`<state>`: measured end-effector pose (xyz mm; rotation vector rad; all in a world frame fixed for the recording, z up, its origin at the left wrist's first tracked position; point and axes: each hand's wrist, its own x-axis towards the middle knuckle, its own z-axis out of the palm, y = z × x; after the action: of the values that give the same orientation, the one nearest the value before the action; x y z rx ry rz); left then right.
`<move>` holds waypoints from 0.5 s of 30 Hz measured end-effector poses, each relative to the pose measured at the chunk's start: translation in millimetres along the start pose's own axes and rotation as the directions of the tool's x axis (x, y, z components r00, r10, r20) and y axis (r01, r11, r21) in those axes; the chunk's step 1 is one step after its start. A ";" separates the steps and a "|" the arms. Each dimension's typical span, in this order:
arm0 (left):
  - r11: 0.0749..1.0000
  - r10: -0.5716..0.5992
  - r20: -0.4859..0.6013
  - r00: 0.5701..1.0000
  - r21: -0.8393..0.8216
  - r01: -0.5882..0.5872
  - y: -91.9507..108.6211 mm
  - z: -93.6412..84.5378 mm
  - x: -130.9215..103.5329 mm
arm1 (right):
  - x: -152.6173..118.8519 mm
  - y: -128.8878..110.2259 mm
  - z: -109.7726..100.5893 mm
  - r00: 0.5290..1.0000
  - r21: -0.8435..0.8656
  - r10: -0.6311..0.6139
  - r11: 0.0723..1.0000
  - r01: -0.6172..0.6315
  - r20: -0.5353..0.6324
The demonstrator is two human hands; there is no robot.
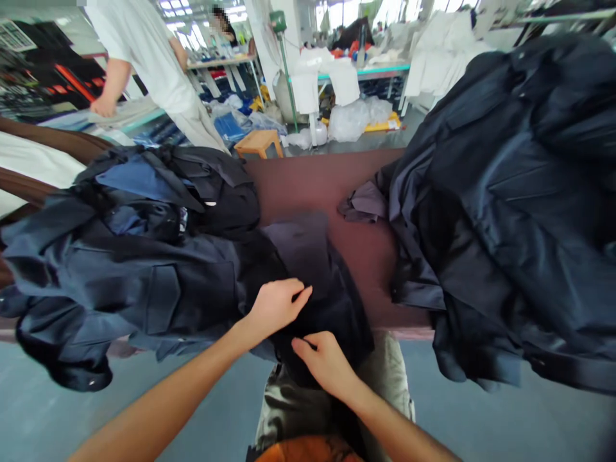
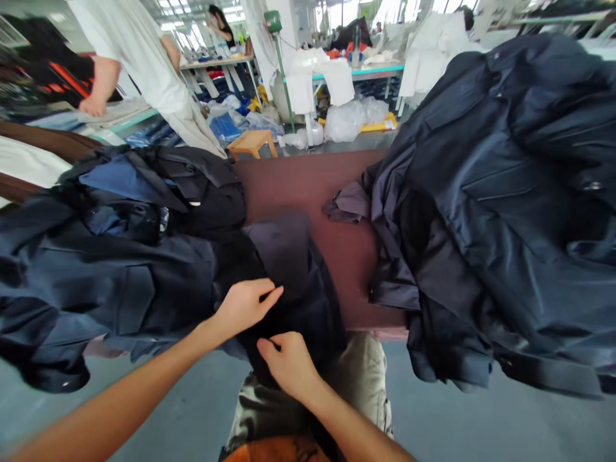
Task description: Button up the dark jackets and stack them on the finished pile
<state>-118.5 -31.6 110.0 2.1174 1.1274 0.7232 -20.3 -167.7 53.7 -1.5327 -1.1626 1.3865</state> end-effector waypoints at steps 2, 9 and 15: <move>0.953 0.123 0.117 0.985 0.264 -0.150 -7.0 9.0 -12.1 | 4.6 7.5 -2.9 0.999 0.001 0.004 1.000 -0.004 -0.046; 0.934 0.308 0.040 0.950 0.175 -0.311 19.5 -11.0 2.2 | 13.2 20.6 -9.8 0.997 0.449 0.003 0.893 -0.038 0.079; 0.815 0.471 0.298 0.831 0.214 -0.538 21.1 -15.2 0.6 | 48.9 14.8 -43.8 0.978 0.810 0.206 0.577 -0.104 -0.021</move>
<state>-118.0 -36.2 135.6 2.7233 0.5549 0.5358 25.2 -123.9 30.4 -1.0072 -0.1969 1.5985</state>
